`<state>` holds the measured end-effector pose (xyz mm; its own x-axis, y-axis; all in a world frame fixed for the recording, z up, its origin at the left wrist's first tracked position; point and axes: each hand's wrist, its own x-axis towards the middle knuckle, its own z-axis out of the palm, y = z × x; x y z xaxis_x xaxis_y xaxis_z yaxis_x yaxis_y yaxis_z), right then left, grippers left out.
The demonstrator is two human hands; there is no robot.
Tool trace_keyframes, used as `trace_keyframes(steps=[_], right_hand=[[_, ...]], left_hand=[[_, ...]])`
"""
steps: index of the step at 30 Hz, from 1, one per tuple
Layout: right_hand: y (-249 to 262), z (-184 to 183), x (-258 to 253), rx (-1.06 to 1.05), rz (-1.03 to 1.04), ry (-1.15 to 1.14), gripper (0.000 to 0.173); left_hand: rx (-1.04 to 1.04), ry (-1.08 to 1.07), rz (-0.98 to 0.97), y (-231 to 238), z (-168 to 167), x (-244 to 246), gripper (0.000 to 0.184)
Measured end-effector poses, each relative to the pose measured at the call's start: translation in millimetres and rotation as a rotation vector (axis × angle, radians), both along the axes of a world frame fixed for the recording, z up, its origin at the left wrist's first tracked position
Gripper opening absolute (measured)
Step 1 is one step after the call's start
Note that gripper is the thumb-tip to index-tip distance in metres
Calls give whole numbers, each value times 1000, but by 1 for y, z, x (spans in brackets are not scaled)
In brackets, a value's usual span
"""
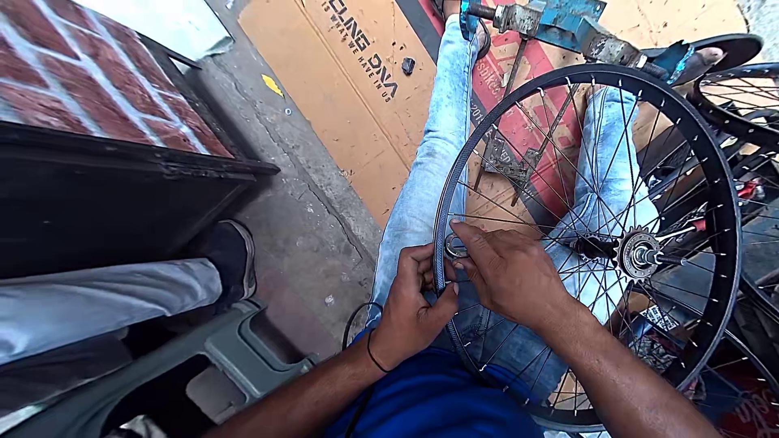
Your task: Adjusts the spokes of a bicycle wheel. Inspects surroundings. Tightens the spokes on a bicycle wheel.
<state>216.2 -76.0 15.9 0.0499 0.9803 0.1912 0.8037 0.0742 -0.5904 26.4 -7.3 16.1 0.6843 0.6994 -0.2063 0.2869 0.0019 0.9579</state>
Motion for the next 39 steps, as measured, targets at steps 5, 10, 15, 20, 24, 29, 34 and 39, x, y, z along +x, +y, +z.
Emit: trace_keyframes(steps=[5,10,15,20,24,29,34,39], right_hand=[[13,3,5,-228,-93,183,29],[20,16,13,-568,-170,646,29],[-5,13,17,-325,-76,628,57],[-8,5,9,-150,7,146,49],[-5,-1,2,-134,5,-21,50],[-5,1,4,-94,35,-119,43],[11,1,11,-285,-90,159,40],[20,20,13,-599,-196,426,42]], left_hand=[[5,-18,-16,-1,3,3,56],[-26,-73,-15,-1,5,4,59],[-13,-169,-67,-1,9,12,63],[17,-144,-67,6,9,9,67],[15,-115,-50,7,5,5,66],[67,-75,-81,9,9,6,64],[84,-39,-69,11,8,5,64],[152,30,-82,9,20,-3,57]])
